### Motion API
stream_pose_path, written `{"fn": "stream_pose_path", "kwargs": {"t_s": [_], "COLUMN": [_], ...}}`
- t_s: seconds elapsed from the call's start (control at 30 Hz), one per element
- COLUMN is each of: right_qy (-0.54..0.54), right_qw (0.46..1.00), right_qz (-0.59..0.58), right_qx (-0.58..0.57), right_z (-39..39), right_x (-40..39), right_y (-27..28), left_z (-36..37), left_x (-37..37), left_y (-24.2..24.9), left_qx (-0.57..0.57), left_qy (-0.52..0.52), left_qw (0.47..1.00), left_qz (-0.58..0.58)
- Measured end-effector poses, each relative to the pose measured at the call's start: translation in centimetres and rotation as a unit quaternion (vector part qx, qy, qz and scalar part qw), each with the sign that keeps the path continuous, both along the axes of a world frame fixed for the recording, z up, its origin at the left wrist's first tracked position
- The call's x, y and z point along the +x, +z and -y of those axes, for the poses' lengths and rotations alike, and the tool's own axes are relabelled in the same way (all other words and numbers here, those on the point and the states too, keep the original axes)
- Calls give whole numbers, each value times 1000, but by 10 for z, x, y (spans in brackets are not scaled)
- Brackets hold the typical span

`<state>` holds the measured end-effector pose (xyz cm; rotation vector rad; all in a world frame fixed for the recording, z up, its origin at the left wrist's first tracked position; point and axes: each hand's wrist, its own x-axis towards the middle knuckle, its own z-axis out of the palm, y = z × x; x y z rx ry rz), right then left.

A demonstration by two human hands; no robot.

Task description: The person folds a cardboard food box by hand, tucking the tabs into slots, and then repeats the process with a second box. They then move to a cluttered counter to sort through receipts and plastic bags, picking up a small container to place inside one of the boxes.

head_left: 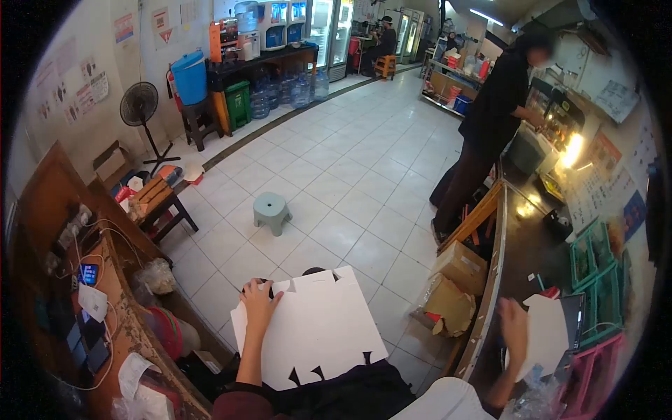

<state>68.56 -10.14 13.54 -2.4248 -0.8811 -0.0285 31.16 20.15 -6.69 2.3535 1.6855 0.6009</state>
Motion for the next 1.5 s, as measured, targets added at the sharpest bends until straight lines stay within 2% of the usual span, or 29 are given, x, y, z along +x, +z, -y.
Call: {"fn": "stream_pose_path", "kwargs": {"t_s": [0.03, 0.07, 0.1, 0.17, 0.2, 0.23, 0.27, 0.33, 0.37, 0.43, 0.5, 0.57, 0.63, 0.67, 0.7, 0.73, 0.8, 0.83, 0.9, 0.93, 1.03, 1.1, 1.17, 1.27, 1.37, 1.5], "right_qy": [54, 162, 216, 424, 521, 600, 638, 624, 658, 713, 730, 819, 813, 823, 835, 847, 827, 840, 816, 824, 846, 851, 845, 839, 841, 845], "right_qw": [996, 983, 975, 896, 847, 799, 768, 764, 736, 694, 673, 571, 570, 560, 538, 516, 542, 520, 542, 529, 517, 517, 530, 537, 527, 516], "right_qz": [-57, -84, 4, 81, 79, 19, -54, 151, 144, -17, 1, 26, -56, -78, -115, -132, -94, -95, -44, -45, 13, 50, 53, 78, 107, 126], "right_qx": [-32, 15, -45, -101, -62, -30, -26, 55, 59, -96, -119, -49, -102, -52, -20, 0, -118, -120, -196, -197, -128, -82, -54, -39, -56, -54], "right_z": [-36, -69, -99, -168, -198, -232, -258, -291, -307, -331, -329, -336, -332, -332, -346, -339, -326, -319, -309, -311, -324, -330, -326, -341, -339, -343], "right_x": [-13, -14, -25, -42, -68, -89, -119, -176, -187, -229, -257, -274, -289, -296, -304, -310, -331, -335, -346, -352, -352, -348, -348, -338, -338, -342], "right_y": [2, -22, -43, -114, -125, -158, -164, -187, -197, -216, -210, -228, -217, -230, -268, -262, -243, -231, -217, -221, -266, -293, -289, -311, -300, -314], "left_z": [5, 10, 15, 26, 30, 39, 53, 82, 100, 144, 190, 242, 290, 310, 330, 344, 369, 383, 408, 413, 430, 437, 431, 423, 424, 428], "left_x": [-2, -3, -5, -18, -23, -27, -33, -48, -57, -80, -111, -133, -147, -143, -135, -124, -102, -91, -73, -62, -44, -43, -40, -39, -39, -41], "left_y": [3, 7, 9, 6, 6, 13, 30, 61, 77, 100, 116, 131, 118, 117, 117, 120, 123, 119, 103, 101, 84, 47, 27, 29, 31, 26], "left_qx": [4, -11, -26, -19, -13, -11, 11, 30, 53, 87, 138, 182, 230, 245, 251, 258, 236, 236, 212, 211, 140, 106, 49, 20, 15, 16], "left_qy": [2, 4, 7, -4, -20, -13, 23, 95, 149, 253, 339, 414, 505, 551, 592, 624, 669, 686, 724, 733, 763, 768, 777, 787, 790, 795], "left_qw": [1000, 1000, 1000, 999, 998, 998, 999, 995, 986, 954, 927, 889, 831, 798, 766, 738, 704, 688, 656, 645, 629, 631, 626, 610, 608, 603], "left_qz": [-7, -5, -2, 29, 65, 63, 41, 16, 52, 137, 83, 63, 47, 24, 10, 12, 3, -7, -26, -32, 51, 5, -52, -95, -74, -66]}}
